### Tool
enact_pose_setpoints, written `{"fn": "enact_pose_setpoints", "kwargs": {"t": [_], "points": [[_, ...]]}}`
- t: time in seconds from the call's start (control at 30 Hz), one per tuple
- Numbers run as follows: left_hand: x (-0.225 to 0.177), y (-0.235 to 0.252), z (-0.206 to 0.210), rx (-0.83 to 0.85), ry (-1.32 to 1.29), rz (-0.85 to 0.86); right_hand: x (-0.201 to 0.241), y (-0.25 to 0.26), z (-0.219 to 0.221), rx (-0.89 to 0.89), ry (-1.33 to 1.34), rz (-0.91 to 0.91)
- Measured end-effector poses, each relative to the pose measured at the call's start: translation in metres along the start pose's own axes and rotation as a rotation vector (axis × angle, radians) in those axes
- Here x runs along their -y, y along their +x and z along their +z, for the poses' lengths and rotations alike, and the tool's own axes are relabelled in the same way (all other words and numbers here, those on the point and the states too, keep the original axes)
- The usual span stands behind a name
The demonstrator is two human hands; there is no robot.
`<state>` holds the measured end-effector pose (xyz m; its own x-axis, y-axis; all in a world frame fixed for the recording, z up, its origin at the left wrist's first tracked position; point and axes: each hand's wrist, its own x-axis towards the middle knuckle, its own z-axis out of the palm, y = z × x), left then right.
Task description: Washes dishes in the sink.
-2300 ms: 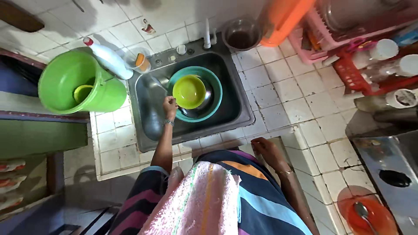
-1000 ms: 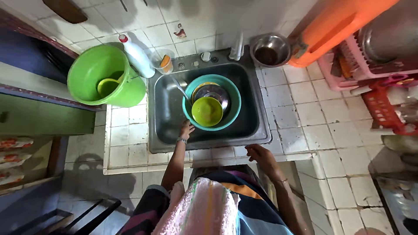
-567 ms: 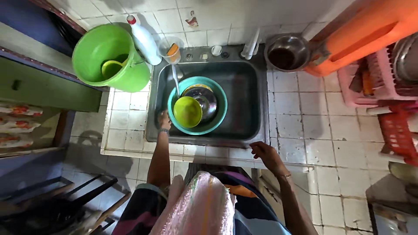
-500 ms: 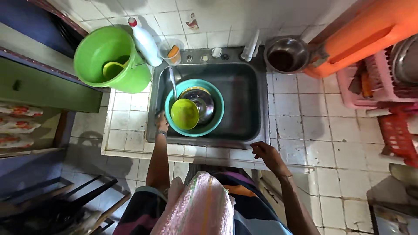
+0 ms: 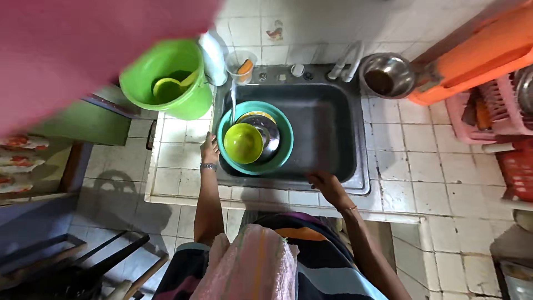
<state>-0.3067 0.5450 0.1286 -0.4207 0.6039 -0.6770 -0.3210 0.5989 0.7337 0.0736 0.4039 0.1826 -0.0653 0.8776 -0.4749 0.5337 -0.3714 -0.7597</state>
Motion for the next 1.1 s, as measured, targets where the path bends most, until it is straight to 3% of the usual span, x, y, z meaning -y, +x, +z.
{"fn": "enact_pose_setpoints", "kwargs": {"t": [0.13,0.23,0.43,0.5,0.6,0.77,0.97,1.1], "points": [[-0.003,0.01,-0.009,0.077,-0.055,-0.02,0.022,0.043,0.043,-0.119,0.222,0.185],[0.0,0.013,-0.013,0.117,-0.042,-0.037,0.018,0.086,0.074,-0.083,0.396,0.354],[-0.011,0.008,-0.034,0.266,0.116,-0.012,0.011,0.116,0.098,-0.129,0.339,0.468],[-0.025,0.008,-0.055,0.264,0.171,0.117,0.011,0.117,0.1,-0.142,0.373,0.49],[-0.069,0.016,-0.084,0.136,-0.058,0.369,0.011,0.116,0.099,-0.147,0.403,0.499],[-0.149,0.029,-0.083,-0.006,-0.515,0.372,0.013,0.113,0.088,-0.086,0.447,0.515],[-0.153,0.029,-0.079,-0.003,-0.546,0.44,0.014,0.109,0.081,-0.142,0.404,0.499],[-0.139,0.009,-0.106,-0.036,-0.569,0.497,0.043,0.098,0.076,-0.362,0.165,0.211]]}}
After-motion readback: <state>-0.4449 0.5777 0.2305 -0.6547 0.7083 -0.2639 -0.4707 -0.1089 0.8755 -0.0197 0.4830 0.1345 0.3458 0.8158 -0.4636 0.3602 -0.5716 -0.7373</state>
